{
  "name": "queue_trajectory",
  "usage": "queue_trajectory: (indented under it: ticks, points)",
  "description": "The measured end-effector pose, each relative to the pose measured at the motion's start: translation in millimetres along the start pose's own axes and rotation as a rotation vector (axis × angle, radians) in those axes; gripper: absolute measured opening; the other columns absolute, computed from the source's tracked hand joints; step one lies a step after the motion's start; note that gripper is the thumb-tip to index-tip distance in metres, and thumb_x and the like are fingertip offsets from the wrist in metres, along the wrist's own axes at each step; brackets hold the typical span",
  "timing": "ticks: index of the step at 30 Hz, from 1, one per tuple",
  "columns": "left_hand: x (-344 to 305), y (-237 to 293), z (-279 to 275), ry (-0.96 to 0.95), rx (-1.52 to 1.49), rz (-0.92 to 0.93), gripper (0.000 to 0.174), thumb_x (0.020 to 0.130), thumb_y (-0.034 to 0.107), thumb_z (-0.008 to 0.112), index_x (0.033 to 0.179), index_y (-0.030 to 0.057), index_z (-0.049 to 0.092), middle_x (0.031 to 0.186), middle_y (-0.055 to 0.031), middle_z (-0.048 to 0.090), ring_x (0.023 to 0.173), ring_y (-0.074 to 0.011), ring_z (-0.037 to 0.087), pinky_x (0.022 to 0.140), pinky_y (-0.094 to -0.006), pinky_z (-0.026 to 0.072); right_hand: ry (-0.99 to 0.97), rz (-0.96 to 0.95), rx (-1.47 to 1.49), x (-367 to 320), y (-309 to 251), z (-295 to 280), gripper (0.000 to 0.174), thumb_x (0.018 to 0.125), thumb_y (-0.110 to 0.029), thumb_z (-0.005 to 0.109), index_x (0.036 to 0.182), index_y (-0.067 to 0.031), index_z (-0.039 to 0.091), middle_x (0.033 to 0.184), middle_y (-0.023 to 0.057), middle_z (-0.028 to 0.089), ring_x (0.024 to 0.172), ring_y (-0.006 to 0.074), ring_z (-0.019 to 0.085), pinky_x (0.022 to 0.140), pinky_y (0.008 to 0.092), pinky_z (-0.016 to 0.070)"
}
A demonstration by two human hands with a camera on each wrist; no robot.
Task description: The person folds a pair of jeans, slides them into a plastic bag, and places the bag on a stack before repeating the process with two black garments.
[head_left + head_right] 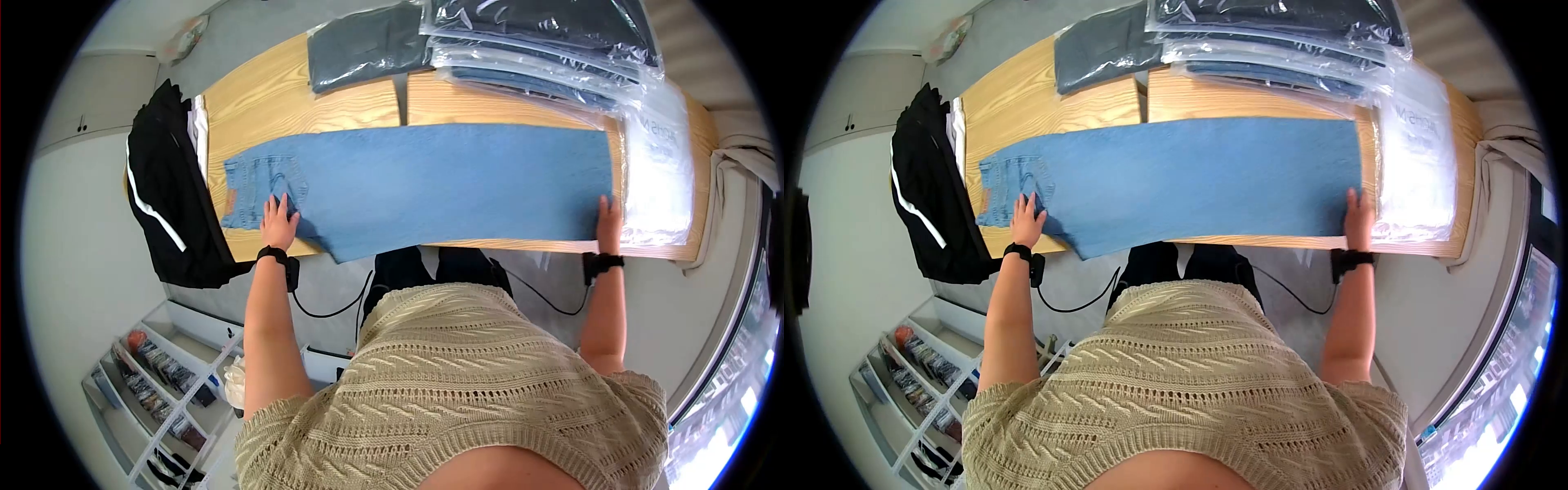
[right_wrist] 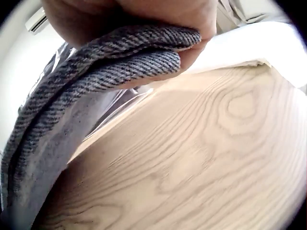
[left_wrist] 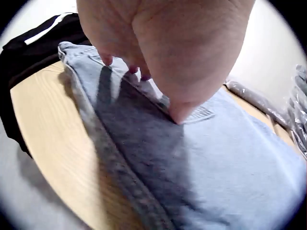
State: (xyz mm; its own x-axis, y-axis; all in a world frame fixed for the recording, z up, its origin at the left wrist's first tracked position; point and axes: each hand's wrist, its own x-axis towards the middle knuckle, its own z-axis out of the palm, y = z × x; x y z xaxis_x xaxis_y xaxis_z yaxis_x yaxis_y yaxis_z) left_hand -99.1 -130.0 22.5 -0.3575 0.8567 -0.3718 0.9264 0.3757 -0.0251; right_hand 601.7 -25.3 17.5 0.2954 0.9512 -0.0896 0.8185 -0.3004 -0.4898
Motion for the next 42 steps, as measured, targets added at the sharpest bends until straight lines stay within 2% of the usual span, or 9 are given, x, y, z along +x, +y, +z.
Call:
queue_trajectory:
  ticks: [5,9,12,14,18,26,34,39,42]
  points:
    - [-12.8,-12.4,20.3,-0.089,0.032,0.039,0.065,0.089,0.041,0.050,0.144,0.0240,0.023,0.152,-0.0072,0.014,0.140,-0.0273,0.015,0.106,-0.0550,0.0218,-0.033,0.077,-0.068,19.3,-0.3,4.6,0.039,0.092,-0.029,0.050,0.113,0.0045,0.052,0.107,0.0265,0.058,0.100,0.0398,0.055,0.084,0.0421,0.0439]
    - [-14.0,-12.2,30.0,-0.026,0.083,0.076,0.064,0.090,0.044,0.046,0.145,0.0230,0.021,0.152,-0.0077,0.013,0.140,-0.0271,0.015,0.106,-0.0577,0.0192,0.147,-0.355,-0.094,-22.7,-96.5,41.5,0.032,0.086,-0.012,0.057,0.117,-0.0053,0.055,0.115,0.0173,0.059,0.109,0.0339,0.053,0.093,0.0411,0.0419]
    - [-15.8,-15.4,38.5,0.066,0.213,0.133,0.064,0.091,0.047,0.043,0.145,0.0225,0.021,0.152,-0.0085,0.015,0.139,-0.0266,0.017,0.106,-0.0595,0.0174,-0.302,-0.309,0.773,-95.4,-185.2,106.2,0.028,0.083,-0.005,0.058,0.111,-0.0040,0.061,0.121,0.0164,0.057,0.112,0.0318,0.053,0.098,0.0383,0.0397]
    - [-16.5,-20.1,40.9,0.133,0.187,0.194,0.064,0.090,0.049,0.042,0.145,0.0219,0.021,0.152,-0.0090,0.016,0.139,-0.0263,0.017,0.106,-0.0595,0.0175,-0.305,-0.896,0.122,-138.7,-236.4,137.1,0.033,0.085,-0.016,0.058,0.117,-0.0111,0.059,0.130,0.0133,0.051,0.121,0.0285,0.046,0.106,0.0458,0.0278]
    - [-18.3,-28.8,46.2,0.148,0.154,0.237,0.065,0.090,0.050,0.043,0.145,0.0223,0.022,0.152,-0.0088,0.015,0.139,-0.0264,0.016,0.104,-0.0621,0.0185,-0.475,-0.863,-0.233,-207.2,-312.8,180.7,0.050,0.091,-0.039,0.046,0.136,-0.0204,0.039,0.144,0.0101,0.032,0.134,0.0284,0.028,0.107,0.0550,0.0203]
    - [-13.5,-58.1,72.5,0.215,0.011,0.360,0.070,0.088,0.054,0.044,0.145,0.0207,0.021,0.153,-0.0094,0.009,0.140,-0.0285,0.010,0.105,-0.0638,0.0145,-0.346,-0.926,-0.472,-221.9,-293.2,210.8,0.059,0.090,-0.050,0.042,0.142,-0.0237,0.031,0.148,0.0092,0.026,0.137,0.0296,0.021,0.107,0.0551,0.0189]
    - [-37.1,-31.3,34.8,0.366,-0.090,0.420,0.061,0.085,0.041,0.053,0.138,0.0152,0.037,0.148,-0.0117,0.024,0.137,-0.0286,0.021,0.104,-0.0619,0.0170,-0.465,-1.022,-0.465,-254.6,-292.6,208.0,0.066,0.078,-0.023,0.066,0.137,-0.0219,0.038,0.146,0.0063,0.031,0.135,0.0216,0.028,0.108,0.0473,0.0236]
    - [-58.8,12.0,30.4,0.163,-0.223,1.039,0.057,0.073,0.021,0.063,0.127,0.0122,0.046,0.130,-0.0101,0.045,0.122,-0.0258,0.041,0.099,-0.0435,0.0317,-0.340,-1.004,-0.303,-257.4,-292.6,208.6,0.057,0.072,-0.014,0.067,0.126,-0.0158,0.049,0.138,0.0050,0.043,0.129,0.0221,0.038,0.106,0.0434,0.0295]
    - [-52.4,25.8,44.0,0.354,-0.179,0.959,0.051,0.070,0.016,0.062,0.120,0.0106,0.051,0.114,-0.0065,0.054,0.106,-0.0214,0.050,0.085,-0.0361,0.0394,-0.305,-1.046,-0.176,-254.1,-290.5,200.1,0.055,0.068,-0.012,0.067,0.121,-0.0120,0.053,0.132,0.0051,0.049,0.124,0.0231,0.044,0.103,0.0417,0.0333]
